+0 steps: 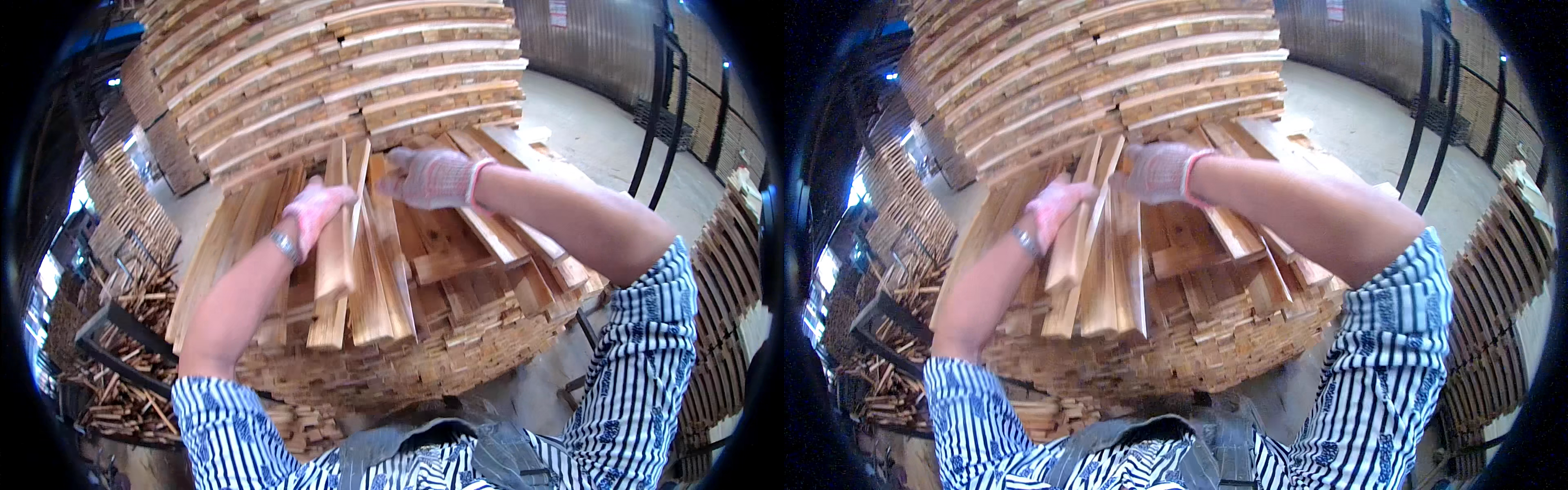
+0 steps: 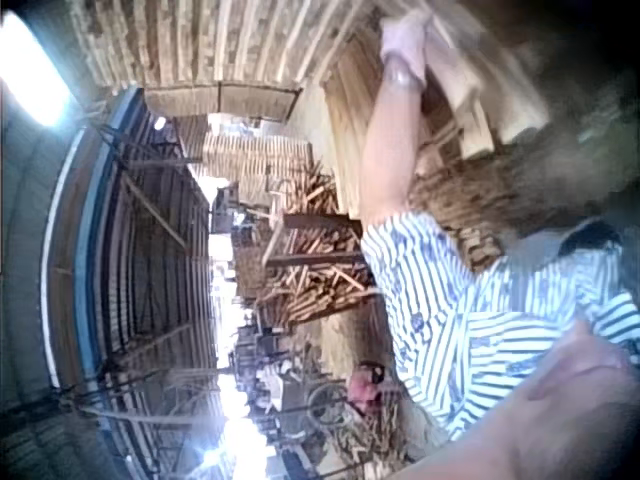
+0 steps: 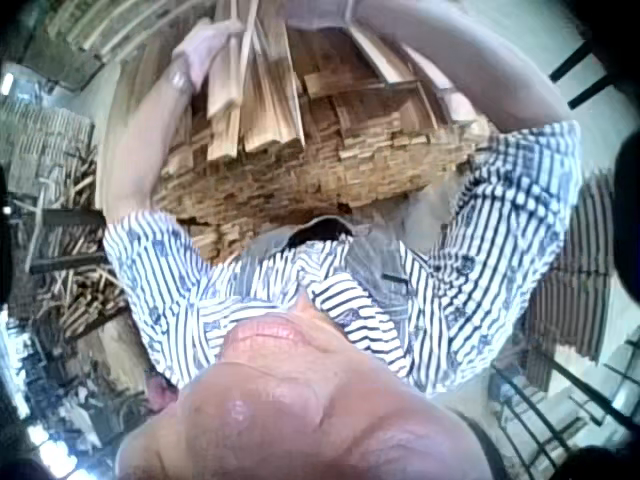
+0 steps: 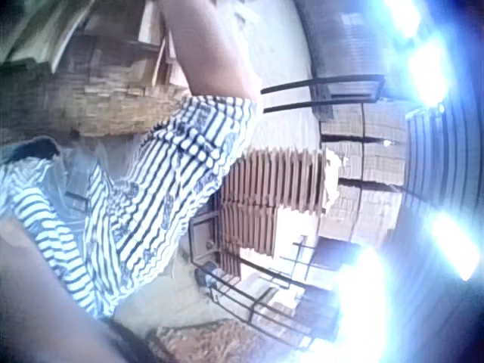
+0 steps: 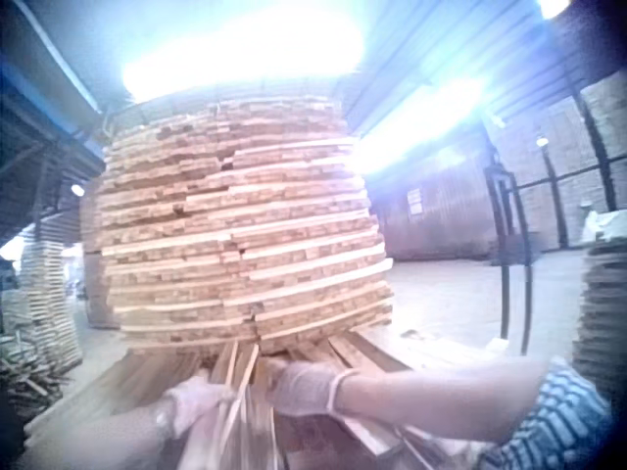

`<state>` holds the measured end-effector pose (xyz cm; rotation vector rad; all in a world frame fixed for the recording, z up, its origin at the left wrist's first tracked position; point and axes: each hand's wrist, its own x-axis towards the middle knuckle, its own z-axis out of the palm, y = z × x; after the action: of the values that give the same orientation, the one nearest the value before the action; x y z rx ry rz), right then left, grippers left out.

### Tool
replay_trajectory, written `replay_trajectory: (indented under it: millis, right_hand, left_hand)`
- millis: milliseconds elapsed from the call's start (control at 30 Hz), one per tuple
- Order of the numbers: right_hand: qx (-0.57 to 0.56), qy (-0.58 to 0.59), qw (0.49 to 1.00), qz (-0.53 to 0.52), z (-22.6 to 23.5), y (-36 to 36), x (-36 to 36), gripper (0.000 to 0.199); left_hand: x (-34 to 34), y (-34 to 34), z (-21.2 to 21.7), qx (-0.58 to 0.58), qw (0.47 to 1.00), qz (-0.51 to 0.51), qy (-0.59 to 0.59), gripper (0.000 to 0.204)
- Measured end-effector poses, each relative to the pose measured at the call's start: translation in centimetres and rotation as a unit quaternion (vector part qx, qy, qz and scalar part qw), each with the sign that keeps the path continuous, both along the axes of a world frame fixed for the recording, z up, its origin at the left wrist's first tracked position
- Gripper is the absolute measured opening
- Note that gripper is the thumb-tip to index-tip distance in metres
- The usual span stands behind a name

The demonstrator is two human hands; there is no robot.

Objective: The person picks up bundles of wooden planks from a large stack and carries them to a nearby metal rack. They place the planks onto the rack, arranging them vertically in a row.

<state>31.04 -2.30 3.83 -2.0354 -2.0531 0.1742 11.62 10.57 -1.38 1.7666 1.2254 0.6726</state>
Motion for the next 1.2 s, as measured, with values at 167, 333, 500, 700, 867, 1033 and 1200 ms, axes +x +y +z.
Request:
replay_trajectory:
  millis: [167, 333, 500, 700, 867, 1033, 1200]
  right_hand:
    - [-0.041, 0.149, 0.986, -0.055, -2.3, 2.2, -0.7, 0.081]
    - [-0.042, 0.212, 0.967, -0.134, -8.5, 7.9, -4.4, 0.09]
    - [-0.097, 0.34, 0.921, -0.165, -8.0, 6.7, -5.1, 0.101]
    - [-0.089, 0.343, 0.926, -0.13, -8.7, 3.9, -5.0, 0.113]
    - [-0.081, 0.3, 0.945, -0.102, -8.0, 3.5, -5.9, 0.115]
    - [-0.112, 0.199, 0.968, -0.102, -8.2, 6.3, -4.8, 0.108]
    - [-0.091, 0.267, 0.951, -0.127, -8.6, 6.8, -6.4, 0.072]
  left_hand:
    - [-4.0, -0.5, 2.3, 0.091, 0.978, -0.03, 0.184, 0.099]
    - [-2.6, 2.4, -4.6, 0.326, 0.822, -0.005, 0.467, 0.055]
    - [-3.7, 2.5, -3.9, 0.328, 0.792, -0.062, 0.511, 0.05]
    - [-3.3, 1.7, -3.6, 0.304, 0.734, -0.118, 0.596, 0.058]
    - [-3.9, 3.3, -2.3, 0.247, 0.791, -0.19, 0.526, 0.067]
    - [-5.0, 1.7, -1.2, 0.239, 0.915, -0.178, 0.273, 0.063]
    - [-1.1, -1.3, -2.6, 0.214, 0.925, -0.044, 0.312, 0.054]
